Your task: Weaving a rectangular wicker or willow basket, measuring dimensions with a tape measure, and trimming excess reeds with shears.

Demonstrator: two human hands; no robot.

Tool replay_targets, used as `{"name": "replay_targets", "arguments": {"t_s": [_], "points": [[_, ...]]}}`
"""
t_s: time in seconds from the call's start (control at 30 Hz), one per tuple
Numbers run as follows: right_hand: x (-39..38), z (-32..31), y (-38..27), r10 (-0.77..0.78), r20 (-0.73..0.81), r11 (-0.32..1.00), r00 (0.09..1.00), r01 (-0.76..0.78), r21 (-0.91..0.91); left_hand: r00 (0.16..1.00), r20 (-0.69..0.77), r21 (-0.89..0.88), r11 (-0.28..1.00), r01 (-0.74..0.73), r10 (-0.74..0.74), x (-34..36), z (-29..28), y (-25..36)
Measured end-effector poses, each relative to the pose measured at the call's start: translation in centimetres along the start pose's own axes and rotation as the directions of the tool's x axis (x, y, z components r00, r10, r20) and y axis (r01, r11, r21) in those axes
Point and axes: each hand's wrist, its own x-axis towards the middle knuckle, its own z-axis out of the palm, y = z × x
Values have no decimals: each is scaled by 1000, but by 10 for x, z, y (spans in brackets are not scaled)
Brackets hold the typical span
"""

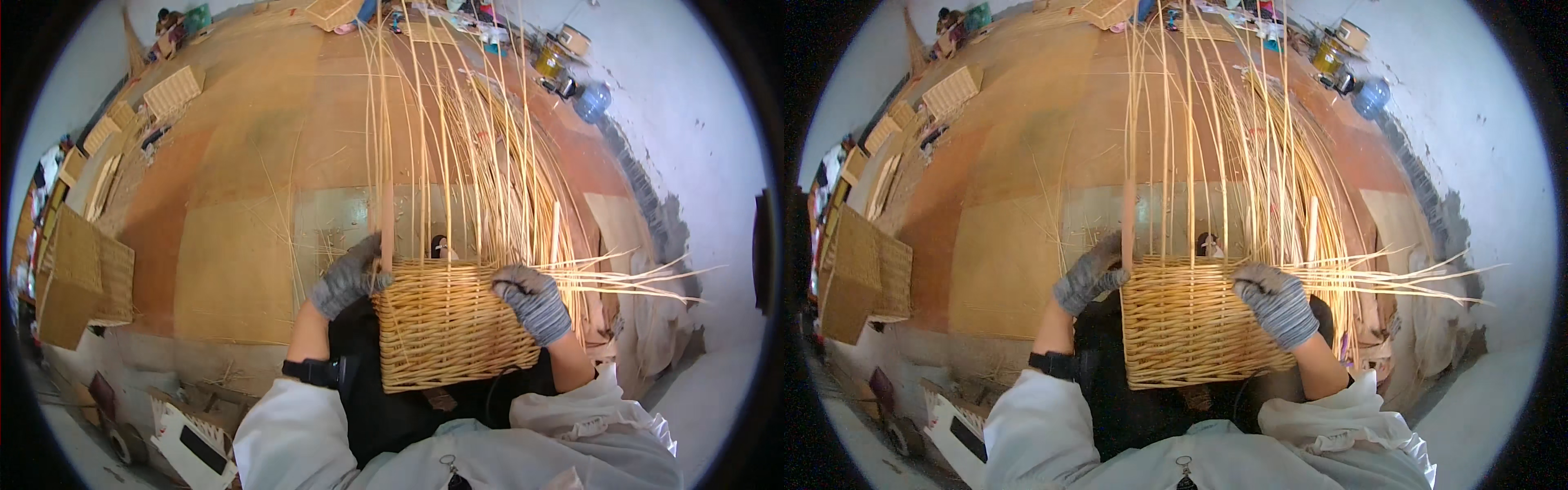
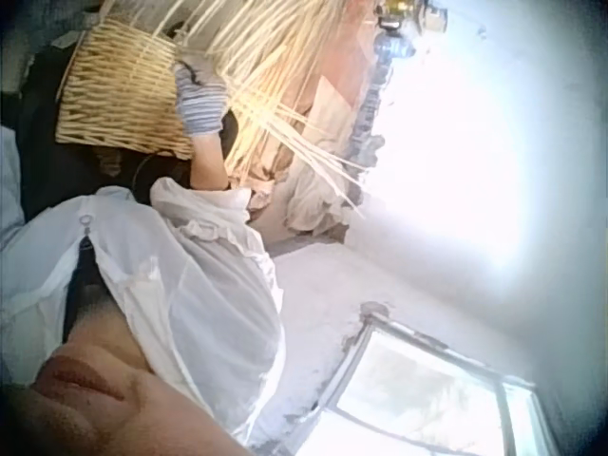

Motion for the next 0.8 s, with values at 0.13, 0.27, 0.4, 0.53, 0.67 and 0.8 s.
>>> {"name": "replay_targets", "arguments": {"t_s": [0.13,0.27,0.4,0.53,0.67,0.8], "points": [[-32,-17,22,-63,-121,973,991,34,-230,935,-213,-538,832,131,-285,-46,22,28],[-40,-48,31,211,-238,966,948,-239,-96,560,-781,-176,958,228,-276,-80,62,64],[4,-39,29,-370,-145,874,918,290,-391,911,-413,567,785,248,11,-25,114,78],[57,-10,37,-343,178,673,922,373,-639,899,-379,848,307,432,-218,43,111,63],[52,-5,51,-332,373,445,866,493,-748,883,-227,863,336,378,-410,36,98,59],[39,-19,35,-405,441,489,801,597,-636,763,-295,796,294,529,-575,4,120,83]]}}
